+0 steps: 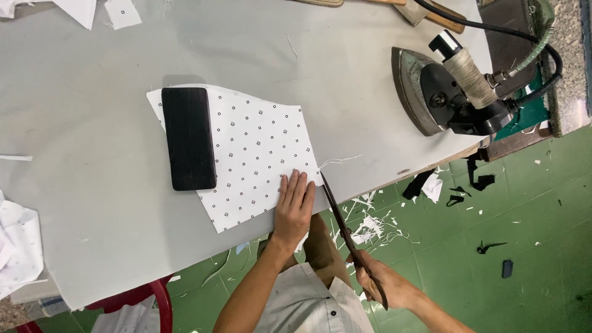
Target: The person irons a piece of white patterned fabric on a table using a steam iron and a black rectangular pressing block. They then use scissors to trim the edges of the fabric and proceed to iron a second piece of fabric.
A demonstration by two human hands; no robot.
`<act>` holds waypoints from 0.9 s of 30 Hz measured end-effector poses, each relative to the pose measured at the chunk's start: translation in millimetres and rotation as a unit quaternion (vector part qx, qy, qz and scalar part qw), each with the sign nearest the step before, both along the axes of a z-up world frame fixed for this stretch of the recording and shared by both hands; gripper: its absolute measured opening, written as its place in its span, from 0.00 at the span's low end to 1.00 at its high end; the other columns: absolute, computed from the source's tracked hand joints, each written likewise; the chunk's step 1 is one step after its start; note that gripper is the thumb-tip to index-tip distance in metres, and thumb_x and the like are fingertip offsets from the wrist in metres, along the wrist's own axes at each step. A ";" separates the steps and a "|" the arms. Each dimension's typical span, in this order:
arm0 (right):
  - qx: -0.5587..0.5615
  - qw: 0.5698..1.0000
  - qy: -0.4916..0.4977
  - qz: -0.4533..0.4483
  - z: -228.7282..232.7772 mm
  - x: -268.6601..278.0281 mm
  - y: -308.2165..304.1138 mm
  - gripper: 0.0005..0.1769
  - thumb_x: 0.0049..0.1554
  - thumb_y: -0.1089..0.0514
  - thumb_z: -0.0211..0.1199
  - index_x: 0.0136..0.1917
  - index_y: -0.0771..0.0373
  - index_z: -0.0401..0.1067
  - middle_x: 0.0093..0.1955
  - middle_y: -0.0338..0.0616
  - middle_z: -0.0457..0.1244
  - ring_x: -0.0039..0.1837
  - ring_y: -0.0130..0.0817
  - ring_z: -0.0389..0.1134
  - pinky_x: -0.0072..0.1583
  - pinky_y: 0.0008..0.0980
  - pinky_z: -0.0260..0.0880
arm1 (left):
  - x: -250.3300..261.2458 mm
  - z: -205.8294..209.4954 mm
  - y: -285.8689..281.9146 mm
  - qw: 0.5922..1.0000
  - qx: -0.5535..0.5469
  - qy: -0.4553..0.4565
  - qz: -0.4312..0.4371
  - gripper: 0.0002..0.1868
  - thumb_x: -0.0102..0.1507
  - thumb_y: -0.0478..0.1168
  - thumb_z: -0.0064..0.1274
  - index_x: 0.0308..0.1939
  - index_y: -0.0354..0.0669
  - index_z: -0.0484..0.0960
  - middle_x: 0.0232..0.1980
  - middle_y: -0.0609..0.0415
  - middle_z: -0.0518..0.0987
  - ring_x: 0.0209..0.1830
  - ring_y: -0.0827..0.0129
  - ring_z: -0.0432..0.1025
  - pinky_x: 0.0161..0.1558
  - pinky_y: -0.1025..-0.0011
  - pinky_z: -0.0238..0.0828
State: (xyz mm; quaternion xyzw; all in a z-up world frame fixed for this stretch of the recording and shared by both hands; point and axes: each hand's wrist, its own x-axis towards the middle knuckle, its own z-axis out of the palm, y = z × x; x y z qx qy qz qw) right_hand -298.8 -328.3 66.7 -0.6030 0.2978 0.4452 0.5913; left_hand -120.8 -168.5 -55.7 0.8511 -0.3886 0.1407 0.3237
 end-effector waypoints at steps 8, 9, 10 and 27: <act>-0.074 0.993 -0.074 0.059 -10.7 10.0 9.7 0.28 0.62 0.36 0.41 0.62 0.56 0.63 0.27 0.34 0.57 0.26 0.29 0.62 0.31 0.32 0.67 | 0.1 -0.8 2.6 1.000 -0.010 0.014 -0.009 0.11 0.65 0.22 0.56 0.50 0.30 0.83 0.62 0.31 0.76 0.67 0.40 0.68 0.69 0.40 0.64; -0.080 0.991 -0.093 0.062 -13.0 9.5 10.6 0.26 0.62 0.37 0.41 0.60 0.57 0.63 0.25 0.34 0.57 0.25 0.29 0.60 0.30 0.33 0.64 | -0.6 -2.0 2.4 1.000 -0.010 0.018 -0.011 0.11 0.64 0.23 0.57 0.51 0.30 0.83 0.62 0.31 0.75 0.68 0.40 0.67 0.70 0.40 0.63; -0.079 0.991 -0.092 0.062 -15.0 9.7 11.7 0.26 0.62 0.37 0.41 0.60 0.57 0.63 0.25 0.34 0.57 0.25 0.29 0.60 0.30 0.33 0.64 | 0.2 -0.1 2.6 1.000 -0.009 0.019 -0.011 0.11 0.64 0.23 0.57 0.51 0.30 0.83 0.62 0.31 0.75 0.68 0.40 0.67 0.70 0.40 0.63; -0.072 0.990 -0.107 0.055 -18.3 21.8 19.6 0.23 0.63 0.39 0.41 0.59 0.57 0.60 0.26 0.34 0.60 0.24 0.29 0.59 0.28 0.32 0.63 | 1.4 1.7 2.4 0.999 -0.026 0.034 -0.011 0.11 0.63 0.23 0.60 0.50 0.30 0.83 0.62 0.30 0.75 0.66 0.39 0.69 0.68 0.39 0.64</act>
